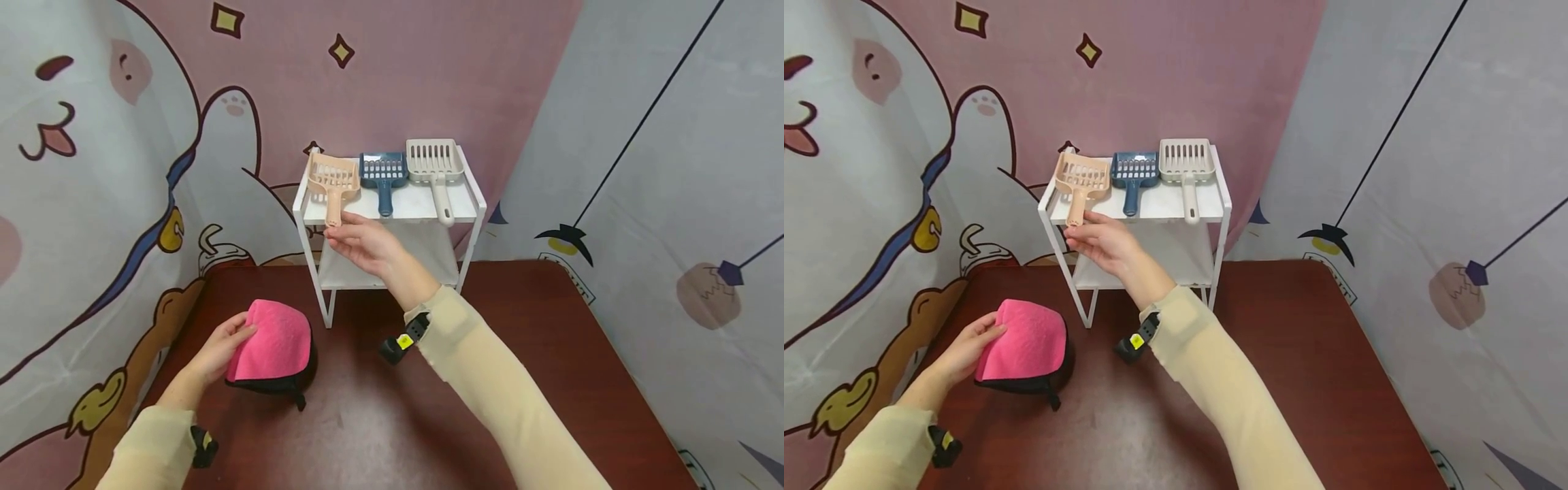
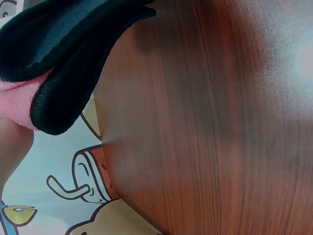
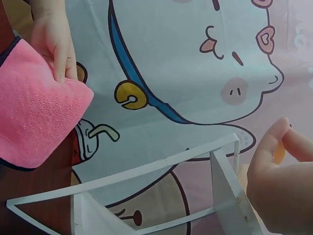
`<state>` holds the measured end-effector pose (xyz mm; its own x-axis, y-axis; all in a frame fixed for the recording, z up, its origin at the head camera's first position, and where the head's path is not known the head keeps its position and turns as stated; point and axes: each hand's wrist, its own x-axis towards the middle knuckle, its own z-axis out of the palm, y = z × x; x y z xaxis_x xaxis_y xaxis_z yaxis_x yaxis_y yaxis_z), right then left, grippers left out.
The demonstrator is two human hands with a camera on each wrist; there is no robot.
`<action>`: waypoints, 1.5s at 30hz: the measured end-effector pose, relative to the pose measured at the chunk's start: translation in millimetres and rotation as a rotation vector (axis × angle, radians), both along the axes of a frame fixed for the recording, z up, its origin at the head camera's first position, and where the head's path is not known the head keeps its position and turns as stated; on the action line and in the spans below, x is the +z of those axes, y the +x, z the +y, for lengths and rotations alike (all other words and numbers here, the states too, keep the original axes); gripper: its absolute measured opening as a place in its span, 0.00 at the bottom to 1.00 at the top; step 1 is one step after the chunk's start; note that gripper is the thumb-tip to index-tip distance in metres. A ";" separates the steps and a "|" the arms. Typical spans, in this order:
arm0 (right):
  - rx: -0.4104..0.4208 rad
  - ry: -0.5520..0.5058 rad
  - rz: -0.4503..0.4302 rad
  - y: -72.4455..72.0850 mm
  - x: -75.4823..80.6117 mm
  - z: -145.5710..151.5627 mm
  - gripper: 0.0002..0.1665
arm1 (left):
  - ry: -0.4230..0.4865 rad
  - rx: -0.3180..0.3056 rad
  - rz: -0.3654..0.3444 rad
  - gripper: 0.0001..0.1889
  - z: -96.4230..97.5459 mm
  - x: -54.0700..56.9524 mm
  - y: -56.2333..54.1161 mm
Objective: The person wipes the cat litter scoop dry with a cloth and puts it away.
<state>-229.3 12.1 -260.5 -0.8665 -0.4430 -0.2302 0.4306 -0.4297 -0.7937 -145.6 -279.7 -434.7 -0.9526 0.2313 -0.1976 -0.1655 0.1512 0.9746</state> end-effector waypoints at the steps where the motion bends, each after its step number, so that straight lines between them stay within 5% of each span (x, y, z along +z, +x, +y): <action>1: 0.003 0.000 0.002 0.1 0.2 -0.2 0.33 | 0.002 0.002 -0.002 0.12 0.2 0.4 -0.1; 5: 0.001 0.010 -0.004 -1.6 0.7 -2.5 0.30 | 0.010 -0.002 0.001 0.12 1.2 0.1 -0.9; 12: -0.005 0.073 -0.003 -4.7 0.4 -6.7 0.04 | 0.022 -0.012 0.011 0.11 2.6 -0.7 -2.1; 19: 0.112 0.136 -0.008 -1.9 -3.6 -0.3 0.25 | 0.014 0.001 -0.002 0.12 2.2 1.0 -1.3; 32: 0.208 0.183 0.048 13.0 -19.9 42.3 0.28 | -0.021 0.083 0.039 0.10 0.8 13.6 -6.6; 39: 0.246 0.172 0.044 23.3 -45.9 87.3 0.24 | -0.226 0.136 0.141 0.19 4.4 19.2 -14.6; 45: 0.235 0.139 -0.002 27.2 -71.7 116.6 0.17 | -0.431 0.091 0.219 0.18 35.2 -4.4 -21.7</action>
